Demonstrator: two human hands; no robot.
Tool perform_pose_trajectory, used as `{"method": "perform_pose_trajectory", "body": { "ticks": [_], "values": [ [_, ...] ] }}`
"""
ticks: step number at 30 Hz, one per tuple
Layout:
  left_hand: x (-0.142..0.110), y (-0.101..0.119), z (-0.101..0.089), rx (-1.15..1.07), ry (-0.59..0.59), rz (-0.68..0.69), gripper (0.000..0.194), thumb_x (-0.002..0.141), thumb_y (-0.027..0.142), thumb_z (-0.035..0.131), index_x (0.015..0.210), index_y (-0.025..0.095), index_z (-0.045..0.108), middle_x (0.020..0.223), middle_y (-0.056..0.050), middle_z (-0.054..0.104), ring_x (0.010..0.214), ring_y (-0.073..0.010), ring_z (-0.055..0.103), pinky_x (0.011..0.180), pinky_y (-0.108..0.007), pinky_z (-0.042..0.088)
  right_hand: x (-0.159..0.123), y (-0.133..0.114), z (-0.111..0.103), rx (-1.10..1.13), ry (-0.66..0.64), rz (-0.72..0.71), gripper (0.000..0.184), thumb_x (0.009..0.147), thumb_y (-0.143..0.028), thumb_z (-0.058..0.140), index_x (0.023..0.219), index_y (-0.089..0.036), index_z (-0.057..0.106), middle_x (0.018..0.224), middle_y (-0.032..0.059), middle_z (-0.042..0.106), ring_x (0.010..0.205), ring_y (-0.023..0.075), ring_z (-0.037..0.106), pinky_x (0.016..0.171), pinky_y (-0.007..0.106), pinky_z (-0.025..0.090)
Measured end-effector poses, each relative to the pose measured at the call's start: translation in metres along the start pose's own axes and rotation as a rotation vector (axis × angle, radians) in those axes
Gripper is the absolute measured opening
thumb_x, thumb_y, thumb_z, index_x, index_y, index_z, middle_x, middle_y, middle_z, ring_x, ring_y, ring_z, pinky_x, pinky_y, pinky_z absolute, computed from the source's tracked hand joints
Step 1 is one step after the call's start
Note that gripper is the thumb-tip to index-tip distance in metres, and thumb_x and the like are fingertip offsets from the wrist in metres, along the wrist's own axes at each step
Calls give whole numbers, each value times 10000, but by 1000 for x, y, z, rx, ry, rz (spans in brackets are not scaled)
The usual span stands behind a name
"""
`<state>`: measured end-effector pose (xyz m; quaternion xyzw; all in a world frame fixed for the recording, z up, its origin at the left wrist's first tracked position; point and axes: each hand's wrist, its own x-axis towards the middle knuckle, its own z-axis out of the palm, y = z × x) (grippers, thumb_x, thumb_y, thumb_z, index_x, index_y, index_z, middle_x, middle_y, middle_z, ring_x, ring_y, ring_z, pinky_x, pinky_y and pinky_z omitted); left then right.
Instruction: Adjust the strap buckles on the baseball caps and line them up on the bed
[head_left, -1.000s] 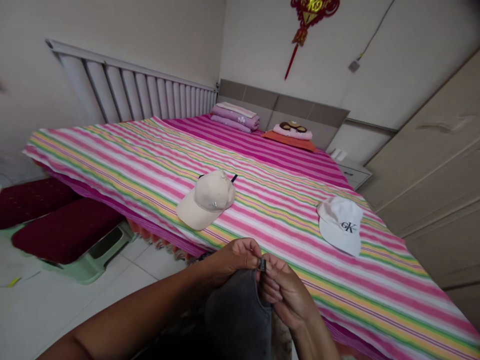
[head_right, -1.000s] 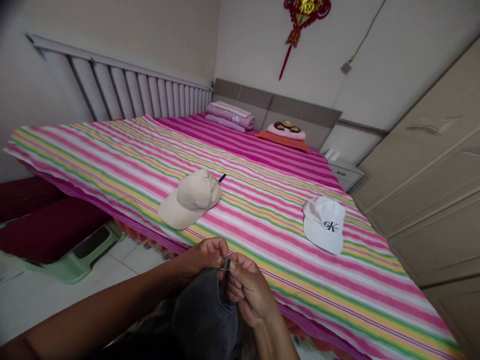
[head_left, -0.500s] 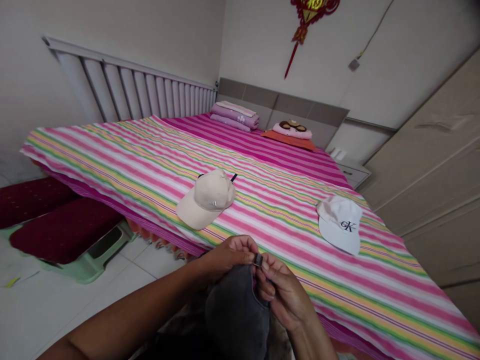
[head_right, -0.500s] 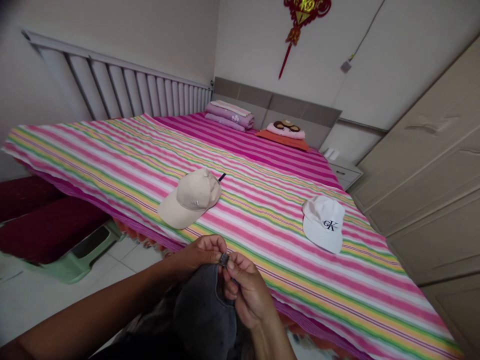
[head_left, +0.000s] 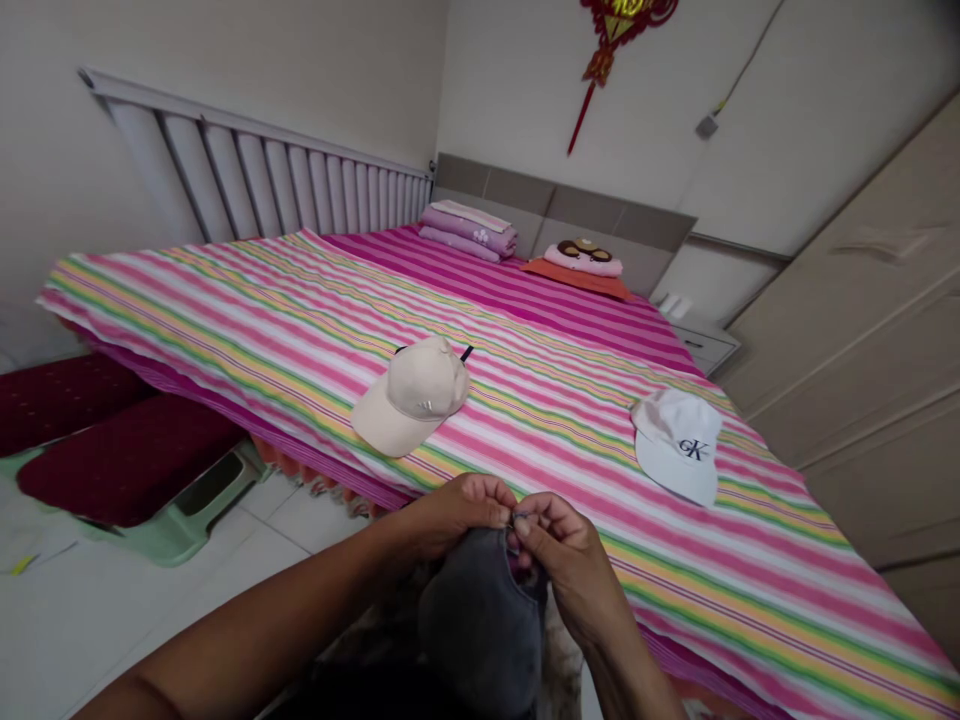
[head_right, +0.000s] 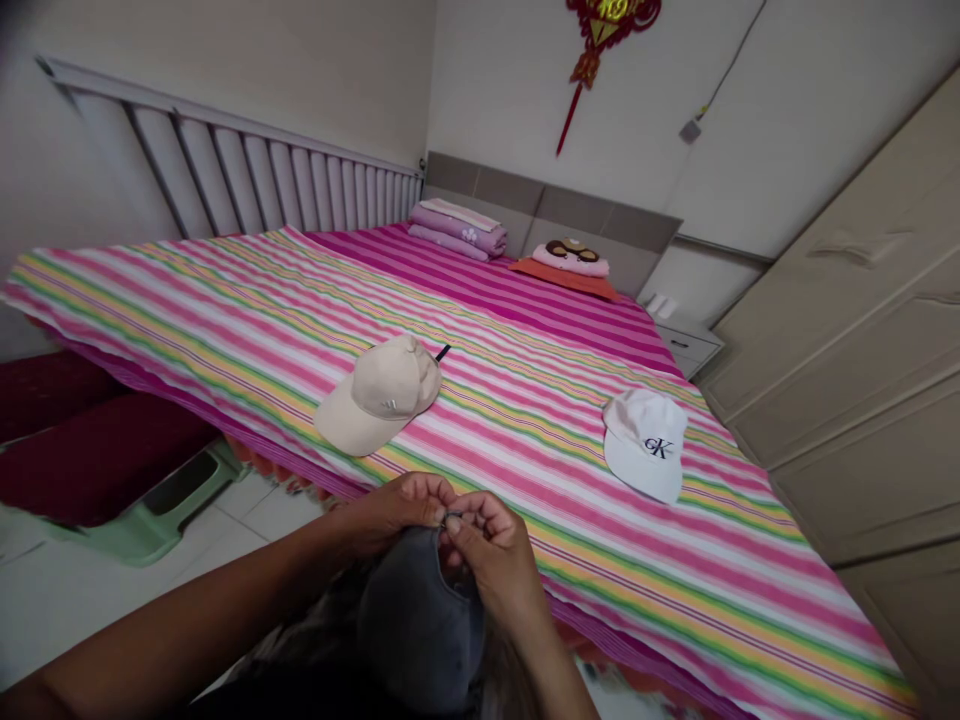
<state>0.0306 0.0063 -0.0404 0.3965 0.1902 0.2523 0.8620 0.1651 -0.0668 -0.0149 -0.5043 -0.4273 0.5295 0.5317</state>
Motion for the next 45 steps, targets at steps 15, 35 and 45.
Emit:
{"method": "perform_pose_trajectory", "body": {
  "ticks": [15,35,45],
  "values": [
    [-2,4,8,87,-142,-229,213,588,261,697,664,110,568,583,-23,630,426,-64,486,445,-176,326,3,-13,-9,-47,94,-104,187,657,-333,689,705,-178,595,593,-5,577,577,133,512,560,249,389],
    [5,3,7,-20,-106,-144,190,576,154,638,749,78,653,579,-64,655,489,-110,578,504,-194,430,0,-19,-13,-174,-83,-33,263,705,-419,632,685,-157,619,549,2,566,497,108,470,496,236,337],
    [-1,15,16,18,-181,-195,162,602,196,671,718,85,647,588,-55,656,497,-112,586,509,-201,439,-2,-26,-14,59,-197,148,313,714,-448,616,624,-172,499,393,-68,444,338,47,267,393,198,161]
  ]
}}
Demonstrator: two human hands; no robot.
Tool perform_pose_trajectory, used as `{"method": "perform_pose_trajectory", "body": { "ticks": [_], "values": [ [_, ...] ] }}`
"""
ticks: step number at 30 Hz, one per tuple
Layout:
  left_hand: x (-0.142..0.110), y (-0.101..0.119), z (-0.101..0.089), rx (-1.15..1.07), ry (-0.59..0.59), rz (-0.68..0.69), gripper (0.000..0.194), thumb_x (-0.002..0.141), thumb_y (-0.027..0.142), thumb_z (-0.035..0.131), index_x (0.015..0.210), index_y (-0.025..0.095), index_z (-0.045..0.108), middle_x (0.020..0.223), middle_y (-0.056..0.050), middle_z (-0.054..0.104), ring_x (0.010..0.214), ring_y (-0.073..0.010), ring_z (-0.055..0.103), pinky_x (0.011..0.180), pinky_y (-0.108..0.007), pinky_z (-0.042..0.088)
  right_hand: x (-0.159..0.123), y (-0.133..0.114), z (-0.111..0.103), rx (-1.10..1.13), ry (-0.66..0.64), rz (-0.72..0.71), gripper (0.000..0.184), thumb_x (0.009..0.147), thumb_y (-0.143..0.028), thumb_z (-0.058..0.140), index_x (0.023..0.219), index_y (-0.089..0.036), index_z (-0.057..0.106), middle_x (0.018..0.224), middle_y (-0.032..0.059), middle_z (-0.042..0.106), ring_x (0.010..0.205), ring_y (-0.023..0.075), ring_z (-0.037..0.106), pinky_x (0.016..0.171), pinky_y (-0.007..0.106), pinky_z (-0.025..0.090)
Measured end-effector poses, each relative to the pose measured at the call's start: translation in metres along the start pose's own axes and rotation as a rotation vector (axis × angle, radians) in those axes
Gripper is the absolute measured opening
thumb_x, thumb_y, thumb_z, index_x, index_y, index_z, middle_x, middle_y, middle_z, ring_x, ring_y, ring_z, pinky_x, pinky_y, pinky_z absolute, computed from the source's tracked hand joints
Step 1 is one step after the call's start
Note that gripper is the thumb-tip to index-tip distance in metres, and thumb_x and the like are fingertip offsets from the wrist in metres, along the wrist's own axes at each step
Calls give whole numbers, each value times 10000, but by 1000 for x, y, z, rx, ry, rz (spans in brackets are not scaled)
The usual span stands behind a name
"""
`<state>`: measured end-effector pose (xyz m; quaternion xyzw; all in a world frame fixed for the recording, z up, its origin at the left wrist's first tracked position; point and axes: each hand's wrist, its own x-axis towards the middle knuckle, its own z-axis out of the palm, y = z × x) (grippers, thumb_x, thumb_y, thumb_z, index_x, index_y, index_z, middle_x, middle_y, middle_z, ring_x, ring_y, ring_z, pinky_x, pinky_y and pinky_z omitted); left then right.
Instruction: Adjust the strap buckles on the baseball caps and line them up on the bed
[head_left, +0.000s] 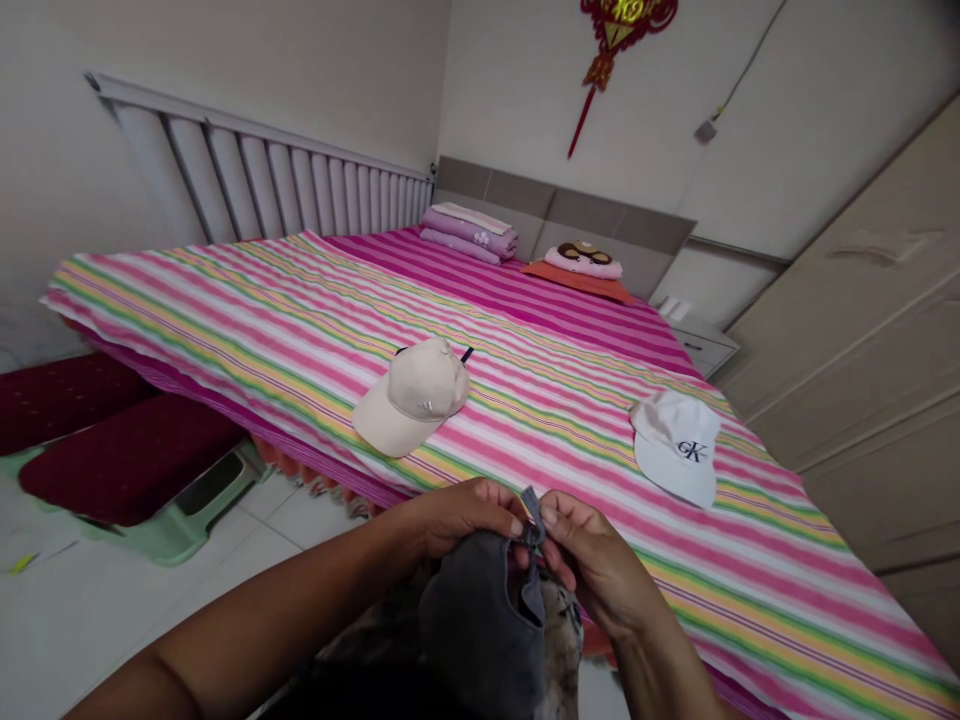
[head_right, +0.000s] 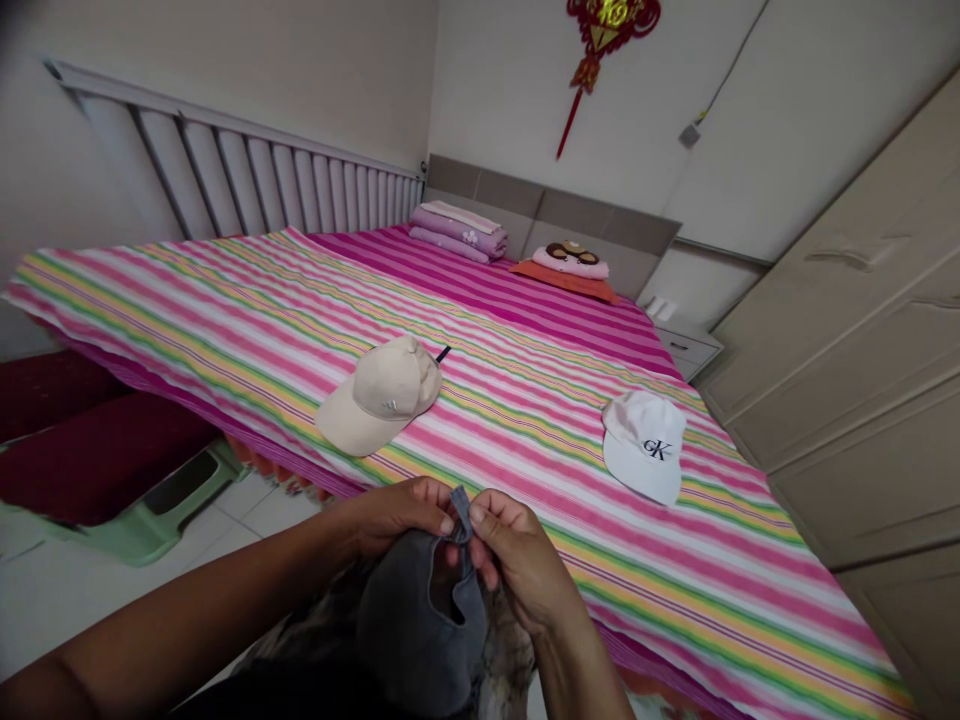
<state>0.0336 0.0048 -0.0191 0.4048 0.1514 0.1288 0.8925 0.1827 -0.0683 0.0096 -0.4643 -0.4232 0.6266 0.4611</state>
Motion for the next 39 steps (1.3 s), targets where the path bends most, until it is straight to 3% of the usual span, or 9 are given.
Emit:
{"method": "perform_pose_trajectory", "body": {
  "ticks": [17,23,26,31,34,39],
  "values": [
    [5,3,0,-18,10,30,187,571,201,695,707,82,648,560,-50,641,466,-105,566,493,-199,432,-2,-9,-2,-24,56,13,309,703,-429,611,589,-182,463,429,-46,480,369,65,357,402,189,225],
    [21,1,-6,-77,34,68,179,555,206,703,659,80,631,556,-38,623,473,-98,551,522,-207,418,4,-11,-6,-82,134,-182,262,707,-395,634,606,-180,526,548,-37,502,512,94,435,513,211,336],
    [26,4,-8,-22,45,69,187,555,206,705,672,77,636,565,-42,628,490,-111,561,544,-223,419,7,-11,-8,-95,133,-177,278,708,-426,625,620,-183,525,556,-38,502,521,109,469,510,224,351],
    [28,12,-3,76,12,50,197,571,218,710,667,66,629,586,-39,618,497,-92,544,544,-210,403,8,-4,-8,119,142,-117,276,697,-411,647,623,-172,528,539,-44,496,476,86,430,477,205,331],
    [28,14,1,83,43,53,199,558,194,717,681,80,609,575,-14,597,479,-71,519,531,-195,390,7,-1,-5,288,112,-119,224,696,-370,661,667,-166,573,549,-37,510,472,79,416,469,198,328],
    [25,15,2,104,95,88,214,523,149,714,666,121,557,561,16,572,469,-64,503,492,-175,356,6,-2,-2,374,126,-101,233,655,-343,702,609,-152,578,565,-19,528,510,85,444,483,197,343]
  ]
}}
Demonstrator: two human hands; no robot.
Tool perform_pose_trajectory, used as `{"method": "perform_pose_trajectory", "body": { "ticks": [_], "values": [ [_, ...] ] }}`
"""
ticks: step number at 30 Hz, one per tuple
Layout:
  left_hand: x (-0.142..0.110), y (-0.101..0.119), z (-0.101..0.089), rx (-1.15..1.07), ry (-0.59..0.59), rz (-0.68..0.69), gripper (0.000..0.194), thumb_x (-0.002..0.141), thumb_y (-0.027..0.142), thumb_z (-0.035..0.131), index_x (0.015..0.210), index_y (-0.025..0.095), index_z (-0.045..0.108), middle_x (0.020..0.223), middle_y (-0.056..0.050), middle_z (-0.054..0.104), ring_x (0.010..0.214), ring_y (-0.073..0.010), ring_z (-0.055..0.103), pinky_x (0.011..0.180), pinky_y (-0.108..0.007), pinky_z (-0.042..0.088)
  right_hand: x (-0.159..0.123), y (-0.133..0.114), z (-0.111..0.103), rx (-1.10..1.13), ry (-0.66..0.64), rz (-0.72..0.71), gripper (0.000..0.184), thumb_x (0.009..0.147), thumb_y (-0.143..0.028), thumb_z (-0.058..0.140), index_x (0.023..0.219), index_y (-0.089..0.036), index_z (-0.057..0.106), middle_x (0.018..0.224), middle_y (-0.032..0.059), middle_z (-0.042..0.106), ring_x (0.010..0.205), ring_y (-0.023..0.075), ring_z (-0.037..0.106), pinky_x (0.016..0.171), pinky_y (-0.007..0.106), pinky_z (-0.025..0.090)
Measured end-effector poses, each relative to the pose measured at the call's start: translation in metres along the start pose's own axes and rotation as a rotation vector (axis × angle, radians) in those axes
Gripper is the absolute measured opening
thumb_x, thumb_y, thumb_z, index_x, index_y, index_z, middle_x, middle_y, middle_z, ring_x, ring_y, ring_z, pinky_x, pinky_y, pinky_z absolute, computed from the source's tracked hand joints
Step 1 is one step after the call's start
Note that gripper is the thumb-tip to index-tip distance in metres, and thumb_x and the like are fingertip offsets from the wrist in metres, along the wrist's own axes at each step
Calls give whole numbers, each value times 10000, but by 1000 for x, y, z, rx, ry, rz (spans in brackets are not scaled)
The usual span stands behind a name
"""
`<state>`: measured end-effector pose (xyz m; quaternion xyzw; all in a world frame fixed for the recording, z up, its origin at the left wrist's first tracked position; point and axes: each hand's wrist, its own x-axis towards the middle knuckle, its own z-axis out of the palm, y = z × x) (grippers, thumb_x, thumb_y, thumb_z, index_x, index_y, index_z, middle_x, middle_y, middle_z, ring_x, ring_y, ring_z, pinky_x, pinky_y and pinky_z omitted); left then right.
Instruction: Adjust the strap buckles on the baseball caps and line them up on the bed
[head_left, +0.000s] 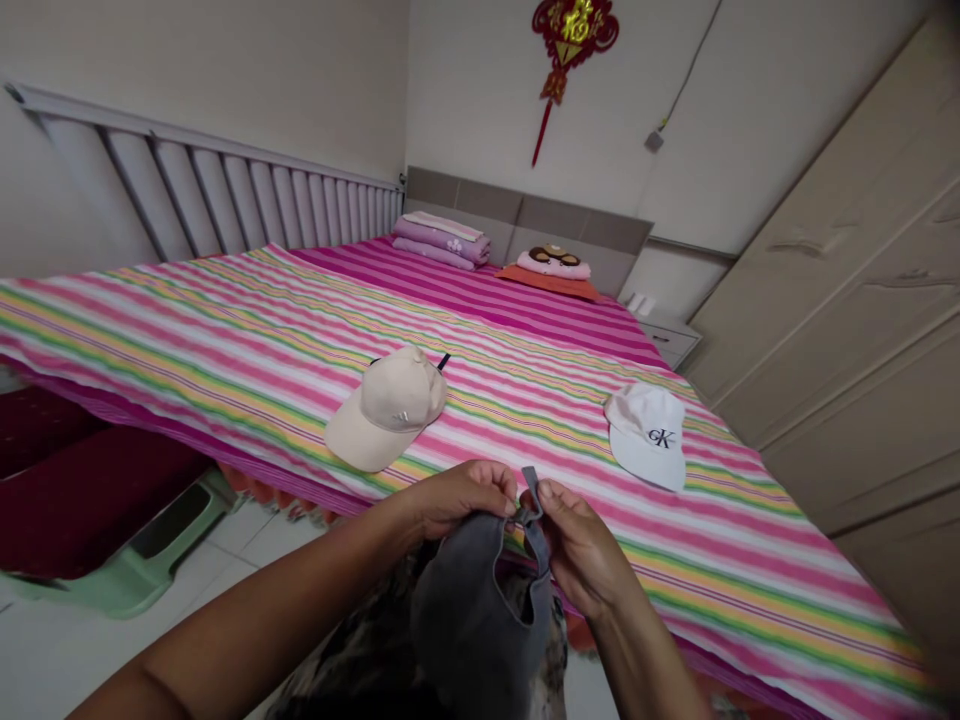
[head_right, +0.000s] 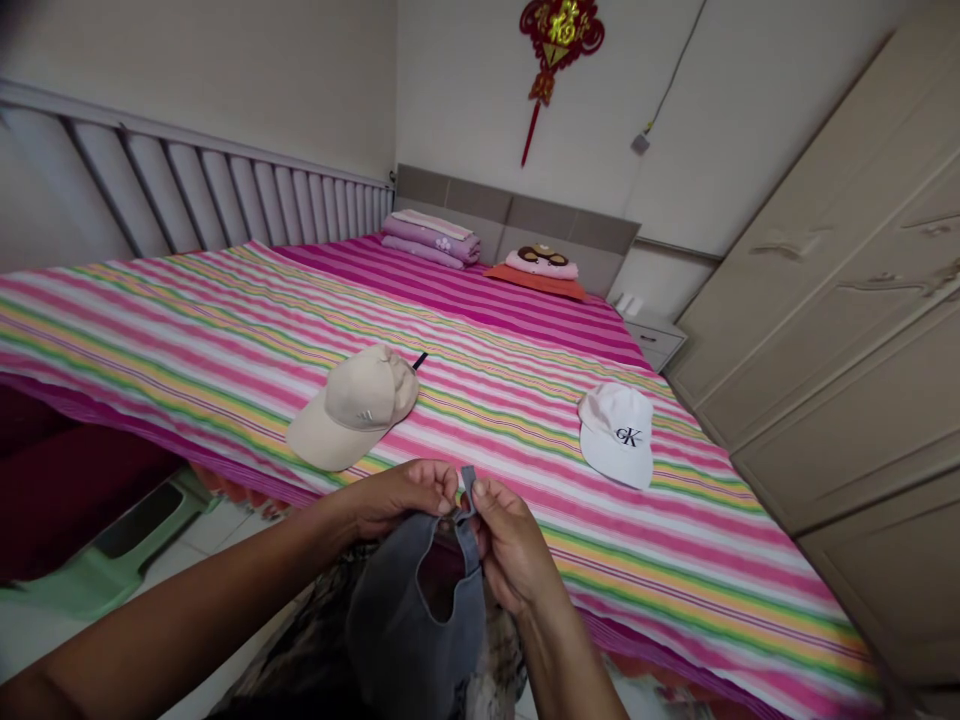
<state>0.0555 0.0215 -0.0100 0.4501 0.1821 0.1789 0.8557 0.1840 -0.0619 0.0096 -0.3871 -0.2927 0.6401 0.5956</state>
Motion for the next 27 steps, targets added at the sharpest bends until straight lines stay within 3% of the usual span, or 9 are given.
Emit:
{"method": "perform_pose_trajectory", "body": {
  "ticks": [4,7,11,14,17,23,27],
  "values": [
    [-5,2,0,161,-14,-21,209,521,189,709,663,108,579,578,20,558,470,-45,458,485,-168,327,-2,1,-2,-22,45,17,258,633,-367,715,610,-153,573,533,-23,519,480,79,425,466,195,331],
    [-9,3,4,410,6,63,248,492,180,721,688,122,579,619,32,555,541,-56,466,536,-175,343,-3,3,-5,-64,65,4,275,642,-393,700,612,-158,560,548,-18,527,466,80,418,446,199,316],
    [-13,1,13,738,213,159,176,540,201,658,686,124,596,642,18,570,600,-93,485,570,-198,360,-4,6,-7,-79,87,-30,259,662,-381,686,628,-177,531,535,-39,502,430,66,369,418,192,269],
    [-16,-2,16,823,301,162,140,559,202,608,675,125,598,623,17,569,584,-100,477,544,-202,346,-4,8,-5,-65,99,-38,235,658,-356,695,659,-189,529,527,-51,492,429,65,356,421,192,256],
    [-18,-5,14,717,286,83,123,552,203,597,647,131,569,560,39,522,511,-78,421,489,-195,299,-4,9,-1,-55,88,-25,219,656,-343,699,675,-193,540,521,-52,491,442,73,367,433,200,258],
    [-20,-9,9,151,156,-38,190,490,172,628,665,126,568,566,29,547,483,-66,443,491,-193,307,-4,11,6,-52,53,-28,207,649,-323,707,666,-174,565,570,-30,519,499,85,396,484,213,282],
    [-20,-13,8,88,164,-24,139,530,192,628,634,113,580,519,28,520,452,-59,418,475,-190,293,-5,12,7,-60,84,2,215,636,-322,712,642,-176,554,533,-39,490,488,85,375,487,216,269]
  ]
}}
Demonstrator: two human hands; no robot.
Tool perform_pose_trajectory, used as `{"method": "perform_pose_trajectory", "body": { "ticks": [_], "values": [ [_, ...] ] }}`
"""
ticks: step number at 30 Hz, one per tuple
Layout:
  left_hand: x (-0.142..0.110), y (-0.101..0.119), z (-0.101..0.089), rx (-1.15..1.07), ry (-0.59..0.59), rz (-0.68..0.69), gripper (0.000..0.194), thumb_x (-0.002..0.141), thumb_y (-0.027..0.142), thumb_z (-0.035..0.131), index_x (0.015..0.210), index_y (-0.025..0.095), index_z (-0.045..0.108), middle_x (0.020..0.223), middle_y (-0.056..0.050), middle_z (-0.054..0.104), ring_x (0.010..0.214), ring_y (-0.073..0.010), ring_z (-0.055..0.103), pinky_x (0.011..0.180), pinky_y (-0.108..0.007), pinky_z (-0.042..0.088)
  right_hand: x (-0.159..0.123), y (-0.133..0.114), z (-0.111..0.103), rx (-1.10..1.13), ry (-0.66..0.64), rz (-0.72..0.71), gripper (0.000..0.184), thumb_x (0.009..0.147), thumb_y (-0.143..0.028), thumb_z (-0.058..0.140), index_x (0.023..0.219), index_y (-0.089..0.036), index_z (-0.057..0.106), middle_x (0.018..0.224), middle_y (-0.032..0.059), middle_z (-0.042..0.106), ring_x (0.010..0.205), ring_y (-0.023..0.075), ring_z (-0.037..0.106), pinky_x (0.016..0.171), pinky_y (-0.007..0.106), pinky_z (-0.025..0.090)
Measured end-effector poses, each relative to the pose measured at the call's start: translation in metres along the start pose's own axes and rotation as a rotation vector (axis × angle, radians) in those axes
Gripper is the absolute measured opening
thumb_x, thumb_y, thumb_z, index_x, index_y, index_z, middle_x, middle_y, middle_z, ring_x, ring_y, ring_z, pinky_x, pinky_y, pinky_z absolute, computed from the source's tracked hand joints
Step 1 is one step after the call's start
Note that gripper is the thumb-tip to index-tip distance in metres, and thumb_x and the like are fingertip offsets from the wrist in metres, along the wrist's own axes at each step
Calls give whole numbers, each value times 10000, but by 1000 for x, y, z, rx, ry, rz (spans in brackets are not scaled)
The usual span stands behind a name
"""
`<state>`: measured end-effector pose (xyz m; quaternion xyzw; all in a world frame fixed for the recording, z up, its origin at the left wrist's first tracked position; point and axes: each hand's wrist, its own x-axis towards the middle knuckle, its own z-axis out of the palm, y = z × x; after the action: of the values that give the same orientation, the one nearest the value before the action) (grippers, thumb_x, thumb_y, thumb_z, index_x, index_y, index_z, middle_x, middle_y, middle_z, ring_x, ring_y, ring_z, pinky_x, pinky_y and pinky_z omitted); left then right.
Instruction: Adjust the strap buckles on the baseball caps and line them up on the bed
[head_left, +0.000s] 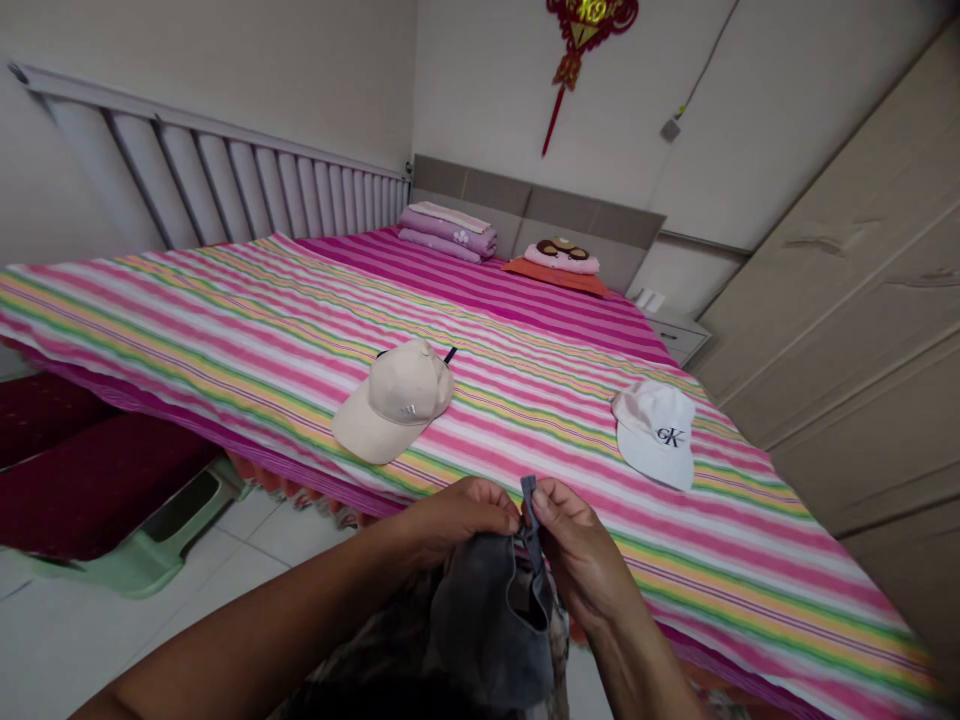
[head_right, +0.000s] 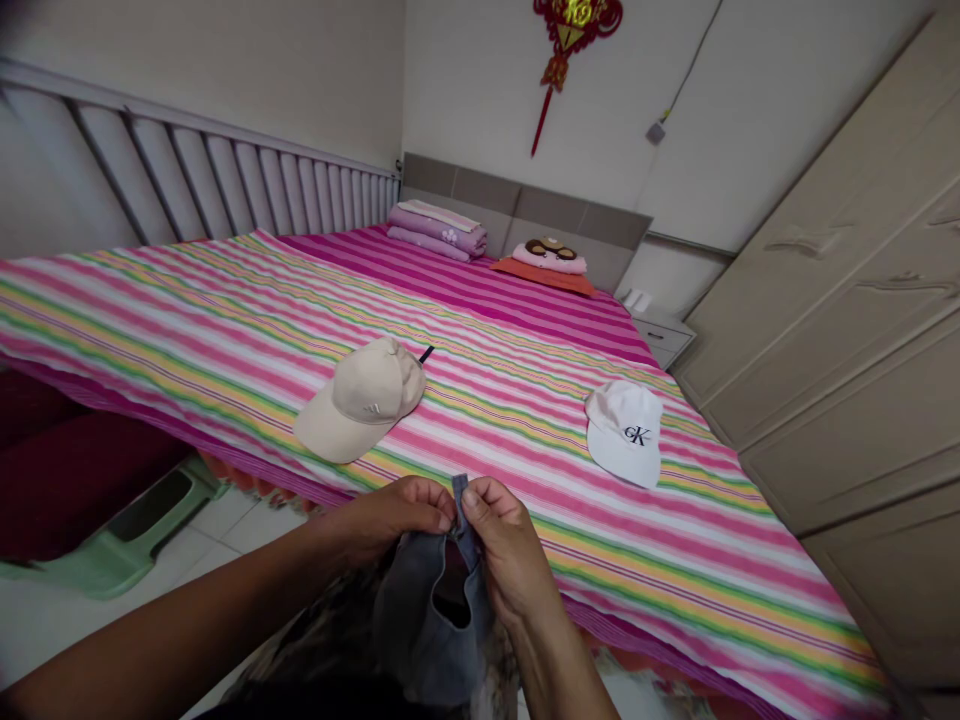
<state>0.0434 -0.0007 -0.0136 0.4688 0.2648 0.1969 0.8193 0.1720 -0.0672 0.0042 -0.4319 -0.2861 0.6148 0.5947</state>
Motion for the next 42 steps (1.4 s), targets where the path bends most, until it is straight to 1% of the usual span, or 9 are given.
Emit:
{"method": "perform_pose_trajectory", "body": {
  "ticks": [6,13,16,21,27,31,34,38,42],
  "values": [
    [0,-2,-4,52,10,16,123,574,214,626,615,118,561,480,51,464,407,-41,356,435,-184,248,-2,-3,-3,-42,29,-2,214,619,-293,689,580,-180,512,535,-48,435,503,90,330,509,230,269],
    [0,3,-1,130,10,-23,107,586,214,598,603,125,541,452,63,436,373,-35,315,403,-186,206,1,-11,-12,-438,-66,-49,221,615,-246,620,507,-182,439,607,-17,449,566,112,352,535,251,271],
    [0,3,0,132,-2,-25,116,584,220,601,608,122,543,456,63,431,383,-36,314,410,-189,209,3,-14,-12,-518,-97,-58,208,599,-213,581,487,-185,408,611,-13,444,569,113,343,531,253,265],
    [0,2,1,130,-11,-29,154,586,250,619,611,117,545,465,64,422,402,-36,308,424,-194,214,3,-11,-12,-508,-75,-3,141,559,-184,537,477,-183,423,557,-29,402,550,107,318,519,250,255],
    [1,0,7,86,-20,-69,259,519,310,681,630,109,561,491,49,466,421,-43,355,446,-198,233,2,-8,-16,-460,-43,58,124,511,-148,494,430,-183,408,500,-42,367,504,93,273,488,250,209],
    [5,-5,10,64,-6,-56,237,489,240,691,658,116,581,510,47,501,430,-45,386,458,-195,259,2,-9,-20,-431,-22,73,114,491,-135,482,410,-181,417,489,-43,384,484,88,264,474,253,181],
    [8,-12,12,73,41,-1,274,446,176,714,685,119,594,544,38,548,470,-58,441,486,-194,299,3,-9,-23,-413,-18,75,95,482,-135,478,409,-175,430,489,-42,399,472,82,259,467,255,162],
    [12,-19,16,103,119,80,266,436,184,738,653,114,600,561,26,571,514,-73,478,526,-206,340,3,-10,-28,-433,4,67,93,482,-145,480,413,-173,425,484,-45,392,473,80,257,469,254,158],
    [12,-23,19,143,153,161,230,466,190,736,647,111,618,611,4,604,584,-97,522,595,-227,385,2,-12,-30,-495,10,71,90,500,-180,495,434,-178,434,474,-52,372,473,81,245,470,252,158]
  ]
}}
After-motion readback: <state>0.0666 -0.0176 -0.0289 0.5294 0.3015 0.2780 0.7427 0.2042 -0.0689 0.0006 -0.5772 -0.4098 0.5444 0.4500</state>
